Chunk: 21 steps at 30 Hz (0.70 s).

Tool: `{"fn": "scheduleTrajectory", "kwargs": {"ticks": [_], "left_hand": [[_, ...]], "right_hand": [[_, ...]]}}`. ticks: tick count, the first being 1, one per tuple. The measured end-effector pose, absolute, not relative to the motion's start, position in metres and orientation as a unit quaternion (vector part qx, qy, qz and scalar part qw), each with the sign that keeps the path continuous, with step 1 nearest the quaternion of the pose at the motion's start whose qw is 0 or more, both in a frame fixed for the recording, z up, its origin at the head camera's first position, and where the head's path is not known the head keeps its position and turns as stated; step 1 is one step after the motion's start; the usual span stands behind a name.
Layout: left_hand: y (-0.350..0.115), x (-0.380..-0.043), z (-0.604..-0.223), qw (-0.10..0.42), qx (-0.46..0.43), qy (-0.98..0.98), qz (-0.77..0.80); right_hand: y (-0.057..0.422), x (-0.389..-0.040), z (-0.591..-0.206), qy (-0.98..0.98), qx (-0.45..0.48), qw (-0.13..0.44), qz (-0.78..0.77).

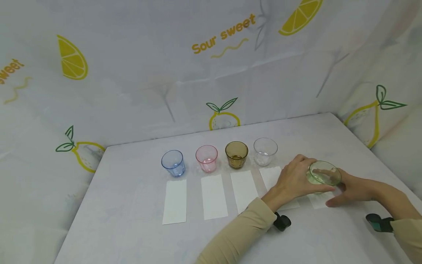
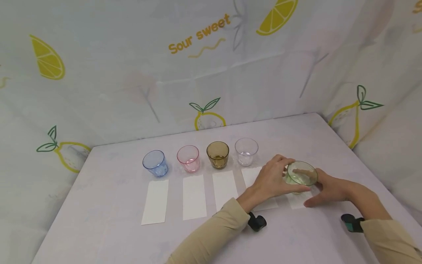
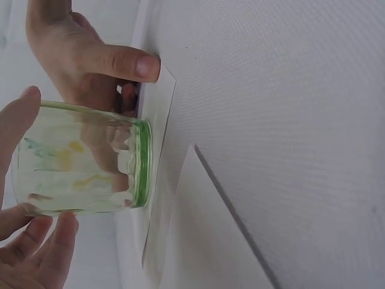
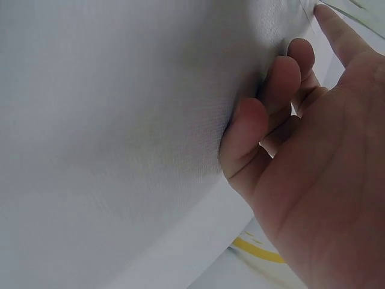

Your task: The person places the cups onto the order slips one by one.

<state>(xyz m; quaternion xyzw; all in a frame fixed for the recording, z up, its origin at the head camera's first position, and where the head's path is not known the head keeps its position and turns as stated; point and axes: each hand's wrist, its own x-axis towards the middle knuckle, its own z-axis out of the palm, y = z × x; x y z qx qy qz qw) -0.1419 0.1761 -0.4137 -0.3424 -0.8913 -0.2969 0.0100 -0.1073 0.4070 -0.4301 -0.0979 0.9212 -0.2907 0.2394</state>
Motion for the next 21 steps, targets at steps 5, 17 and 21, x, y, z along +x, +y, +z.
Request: {"fn": "scheduleTrajectory", "kwargs": {"ticks": [5,17,21], "left_hand": [[0.174,-0.143,-0.413,0.008,-0.340,-0.889,-0.307],[0.163,-0.144,-0.393,-0.008,-0.326,-0.907,-0.267],[0.156,-0.150,-0.381,-0.010,-0.331,-0.904,-0.269]], "right_hand": [[0.405,-0.108,-0.432,0.918,-0.110,0.228,-0.305],[0.411,-0.097,-0.440,0.933,-0.156,0.139,-0.294],[0.413,-0.090,-0.436,0.943,-0.141,0.116,-0.276]]}}
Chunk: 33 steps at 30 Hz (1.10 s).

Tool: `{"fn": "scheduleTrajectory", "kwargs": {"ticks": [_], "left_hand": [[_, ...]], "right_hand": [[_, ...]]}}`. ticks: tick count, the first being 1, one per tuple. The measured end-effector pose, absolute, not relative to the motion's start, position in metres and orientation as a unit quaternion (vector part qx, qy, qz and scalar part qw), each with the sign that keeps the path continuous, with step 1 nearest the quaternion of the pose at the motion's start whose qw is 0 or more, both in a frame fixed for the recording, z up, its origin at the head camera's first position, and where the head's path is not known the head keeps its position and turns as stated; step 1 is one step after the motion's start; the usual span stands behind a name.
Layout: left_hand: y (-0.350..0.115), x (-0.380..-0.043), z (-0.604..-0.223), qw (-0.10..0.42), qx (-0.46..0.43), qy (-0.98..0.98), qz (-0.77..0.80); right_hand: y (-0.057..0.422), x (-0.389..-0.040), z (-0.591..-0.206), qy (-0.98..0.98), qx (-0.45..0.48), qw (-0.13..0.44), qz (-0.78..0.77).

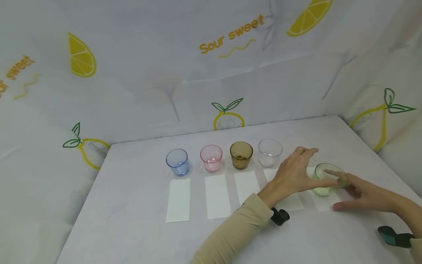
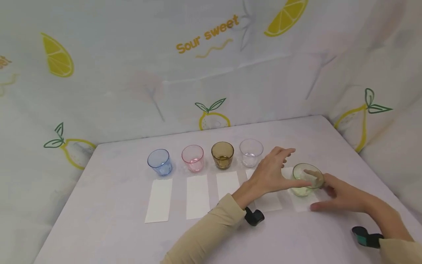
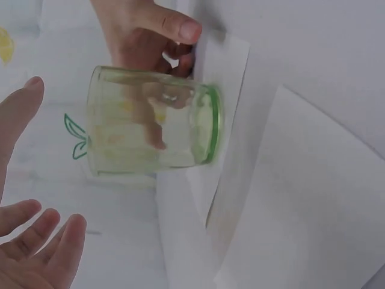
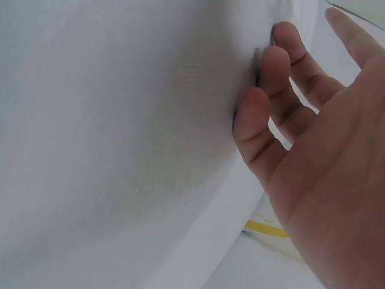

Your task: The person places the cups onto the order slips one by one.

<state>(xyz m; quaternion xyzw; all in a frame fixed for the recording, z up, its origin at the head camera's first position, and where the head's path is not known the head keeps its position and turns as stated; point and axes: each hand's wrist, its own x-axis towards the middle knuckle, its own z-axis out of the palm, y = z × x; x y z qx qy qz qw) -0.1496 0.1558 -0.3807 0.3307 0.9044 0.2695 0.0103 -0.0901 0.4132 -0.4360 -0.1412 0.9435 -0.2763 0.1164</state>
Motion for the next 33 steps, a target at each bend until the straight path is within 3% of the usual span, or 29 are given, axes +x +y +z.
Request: {"fn": "scheduleTrajectory", "kwargs": {"ticks": [12,21,27,33], "left_hand": [[0.127,-0.178,-0.359,-0.012,0.344,0.900,0.268],[0.100,-0.203,-0.351,-0.028,0.347,0.893,0.286],[0.088,-0.215,-0.350,-0.039,0.339,0.896,0.284],[0.079,-0.225,-0.353,-0.036,0.336,0.900,0.276]], "right_hand": [[0.421,-0.081,-0.412,0.954,-0.119,0.005,-0.275],[0.404,-0.080,-0.385,0.947,-0.155,-0.085,-0.267],[0.385,-0.080,-0.368,0.933,-0.205,-0.107,-0.277],[0.367,-0.083,-0.355,0.909,-0.268,-0.085,-0.308]]}}
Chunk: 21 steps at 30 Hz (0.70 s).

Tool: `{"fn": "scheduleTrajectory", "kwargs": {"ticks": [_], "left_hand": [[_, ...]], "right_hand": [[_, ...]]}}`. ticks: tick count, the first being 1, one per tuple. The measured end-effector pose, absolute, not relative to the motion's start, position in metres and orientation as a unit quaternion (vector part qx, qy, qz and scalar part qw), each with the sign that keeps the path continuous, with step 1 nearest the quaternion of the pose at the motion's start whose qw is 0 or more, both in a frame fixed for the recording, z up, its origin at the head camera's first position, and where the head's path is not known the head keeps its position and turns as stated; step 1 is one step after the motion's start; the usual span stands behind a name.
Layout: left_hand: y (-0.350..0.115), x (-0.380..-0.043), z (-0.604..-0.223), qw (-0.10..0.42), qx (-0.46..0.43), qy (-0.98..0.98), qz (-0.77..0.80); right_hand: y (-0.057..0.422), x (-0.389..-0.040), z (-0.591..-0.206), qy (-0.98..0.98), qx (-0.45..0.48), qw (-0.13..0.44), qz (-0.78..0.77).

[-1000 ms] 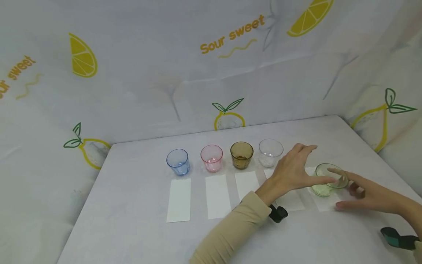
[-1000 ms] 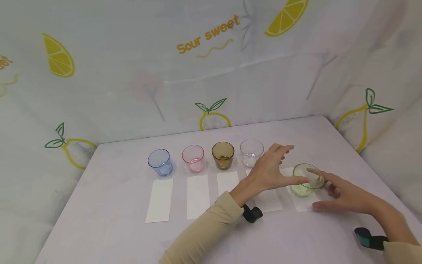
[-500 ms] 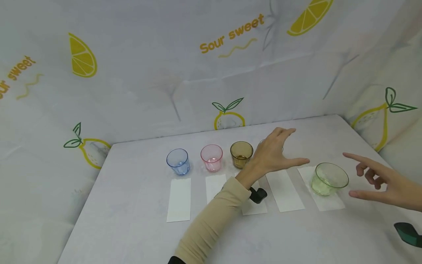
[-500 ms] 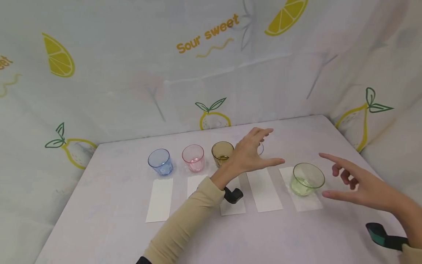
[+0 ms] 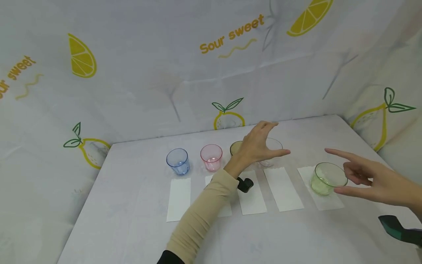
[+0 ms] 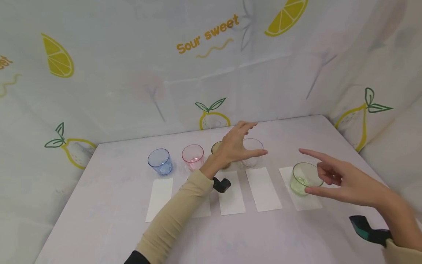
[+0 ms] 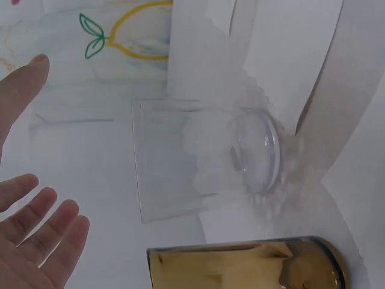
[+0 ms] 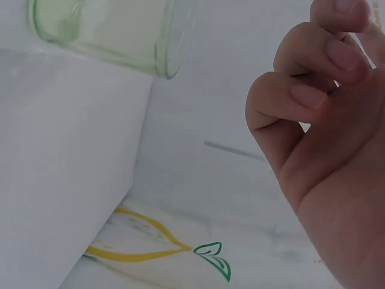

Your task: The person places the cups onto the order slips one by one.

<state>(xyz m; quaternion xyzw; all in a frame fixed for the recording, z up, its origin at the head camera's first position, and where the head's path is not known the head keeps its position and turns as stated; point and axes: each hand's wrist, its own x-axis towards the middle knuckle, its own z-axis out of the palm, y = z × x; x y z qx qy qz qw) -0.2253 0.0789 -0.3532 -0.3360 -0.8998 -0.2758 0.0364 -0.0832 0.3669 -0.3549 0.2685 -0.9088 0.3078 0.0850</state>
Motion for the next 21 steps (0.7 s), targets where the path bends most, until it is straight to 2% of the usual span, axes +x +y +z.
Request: {"fn": "scheduleTrajectory", "kwargs": {"ticks": [7,21], "left_hand": [[0.072,-0.233,-0.357,0.011,-0.324,-0.905,-0.274],[0.066,-0.240,-0.372,-0.017,-0.314,-0.920,-0.236]], "right_hand": [[0.345,-0.085,-0.350,-0.895,0.269,0.056,0.352],[0.305,-0.083,-0.372,-0.888,0.237,0.002,0.394]]}}
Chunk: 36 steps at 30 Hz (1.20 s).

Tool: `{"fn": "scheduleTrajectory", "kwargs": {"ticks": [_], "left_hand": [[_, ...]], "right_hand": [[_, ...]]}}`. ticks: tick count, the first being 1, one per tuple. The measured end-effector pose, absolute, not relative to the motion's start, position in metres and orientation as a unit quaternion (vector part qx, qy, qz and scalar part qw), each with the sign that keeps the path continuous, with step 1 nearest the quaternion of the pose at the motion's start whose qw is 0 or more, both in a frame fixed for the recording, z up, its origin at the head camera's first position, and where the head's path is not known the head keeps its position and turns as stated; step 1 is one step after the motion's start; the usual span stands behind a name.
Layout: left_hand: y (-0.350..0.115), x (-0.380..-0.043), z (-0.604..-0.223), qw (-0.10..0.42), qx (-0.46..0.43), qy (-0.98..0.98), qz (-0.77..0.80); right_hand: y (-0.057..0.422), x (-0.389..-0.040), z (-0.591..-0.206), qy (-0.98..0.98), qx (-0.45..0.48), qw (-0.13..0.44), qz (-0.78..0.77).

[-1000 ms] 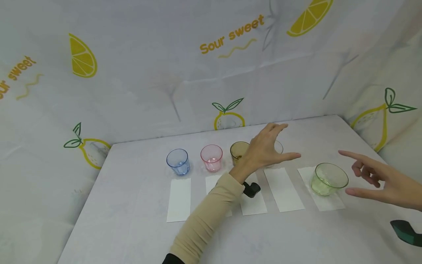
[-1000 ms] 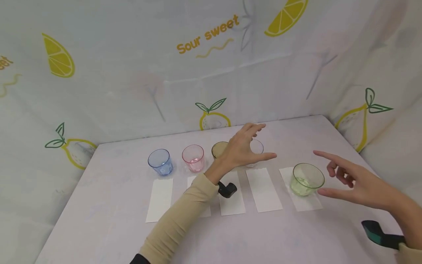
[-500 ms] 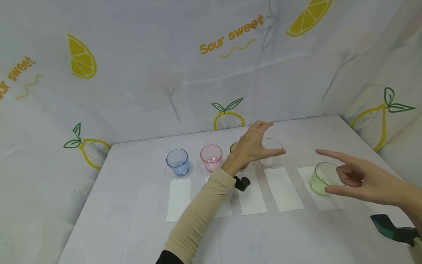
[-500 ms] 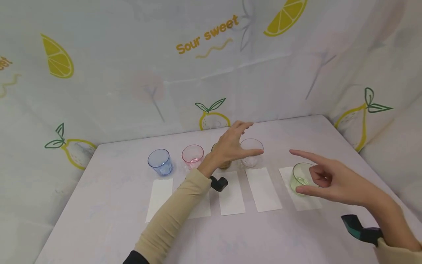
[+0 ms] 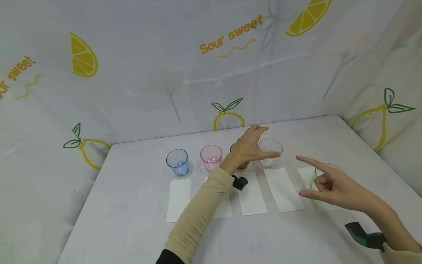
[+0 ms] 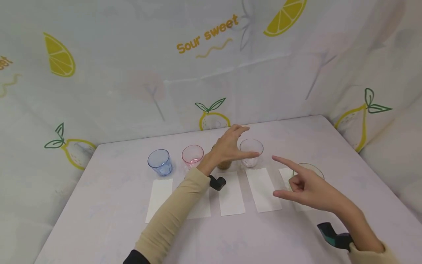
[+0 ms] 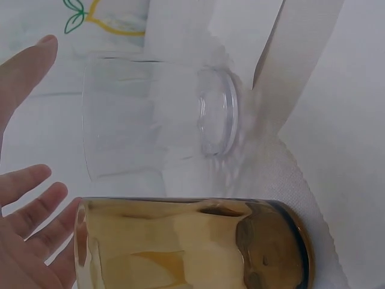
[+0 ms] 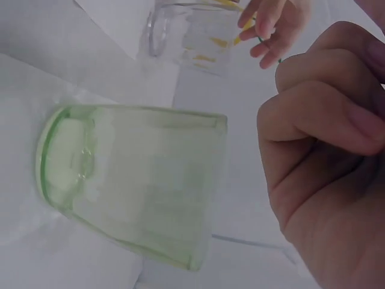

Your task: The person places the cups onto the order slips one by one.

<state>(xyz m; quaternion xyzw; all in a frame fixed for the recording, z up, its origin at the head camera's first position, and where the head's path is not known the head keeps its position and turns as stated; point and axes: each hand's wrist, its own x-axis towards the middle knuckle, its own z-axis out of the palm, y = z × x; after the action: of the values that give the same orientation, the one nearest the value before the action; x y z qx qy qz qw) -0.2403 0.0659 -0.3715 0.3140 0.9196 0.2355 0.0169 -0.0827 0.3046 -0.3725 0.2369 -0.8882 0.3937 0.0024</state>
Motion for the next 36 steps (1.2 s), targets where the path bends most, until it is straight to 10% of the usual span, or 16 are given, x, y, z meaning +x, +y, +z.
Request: {"fn": "scheduleTrajectory", "kwargs": {"ticks": [36], "left_hand": [[0.075,-0.242,-0.379,0.037,0.331,0.929,0.162]], "right_hand": [[0.287,-0.094,-0.432,-0.918,0.185,-0.123,0.328]]}}
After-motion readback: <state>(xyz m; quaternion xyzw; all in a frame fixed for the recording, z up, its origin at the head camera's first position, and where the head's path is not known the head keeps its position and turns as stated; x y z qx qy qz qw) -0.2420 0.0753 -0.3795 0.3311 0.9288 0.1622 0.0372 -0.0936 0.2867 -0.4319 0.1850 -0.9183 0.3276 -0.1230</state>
